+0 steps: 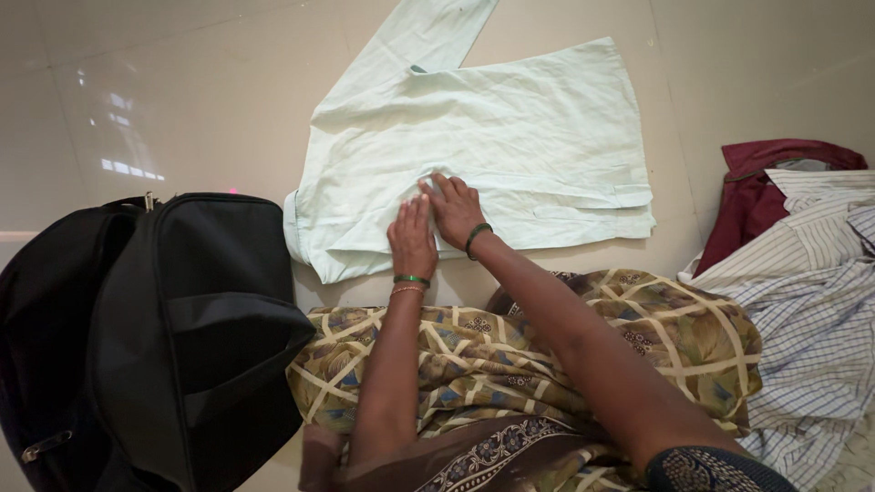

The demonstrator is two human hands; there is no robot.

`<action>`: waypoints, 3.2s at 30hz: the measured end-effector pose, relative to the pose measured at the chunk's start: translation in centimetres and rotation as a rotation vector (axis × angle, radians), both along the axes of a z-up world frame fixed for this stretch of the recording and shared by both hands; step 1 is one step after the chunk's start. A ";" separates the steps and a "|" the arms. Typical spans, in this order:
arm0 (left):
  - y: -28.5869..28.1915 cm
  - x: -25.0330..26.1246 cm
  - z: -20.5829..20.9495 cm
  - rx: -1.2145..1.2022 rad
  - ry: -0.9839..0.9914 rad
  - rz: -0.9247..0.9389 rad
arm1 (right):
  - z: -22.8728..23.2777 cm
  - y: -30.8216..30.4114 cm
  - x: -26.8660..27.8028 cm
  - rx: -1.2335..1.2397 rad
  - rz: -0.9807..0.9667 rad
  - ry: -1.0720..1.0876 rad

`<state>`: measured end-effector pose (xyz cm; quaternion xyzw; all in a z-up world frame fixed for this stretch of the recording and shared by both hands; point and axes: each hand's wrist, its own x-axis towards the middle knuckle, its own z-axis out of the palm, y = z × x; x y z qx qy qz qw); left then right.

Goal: The person folds a light green shirt and places it inside a black bag.

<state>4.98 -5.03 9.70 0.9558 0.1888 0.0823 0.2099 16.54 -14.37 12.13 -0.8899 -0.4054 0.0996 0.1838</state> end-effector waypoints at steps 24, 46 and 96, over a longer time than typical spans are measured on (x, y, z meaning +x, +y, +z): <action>0.8 0.5 0.7 0.116 0.366 -0.047 | -2.2 -15.3 6.8 -0.285 -0.223 -0.078; 1.3 -0.1 -0.7 0.101 0.293 -0.012 | -3.5 -34.6 18.0 -0.265 -0.729 0.394; -2.3 3.0 0.0 0.239 0.088 -0.197 | -4.3 -15.3 8.2 0.325 -0.263 0.159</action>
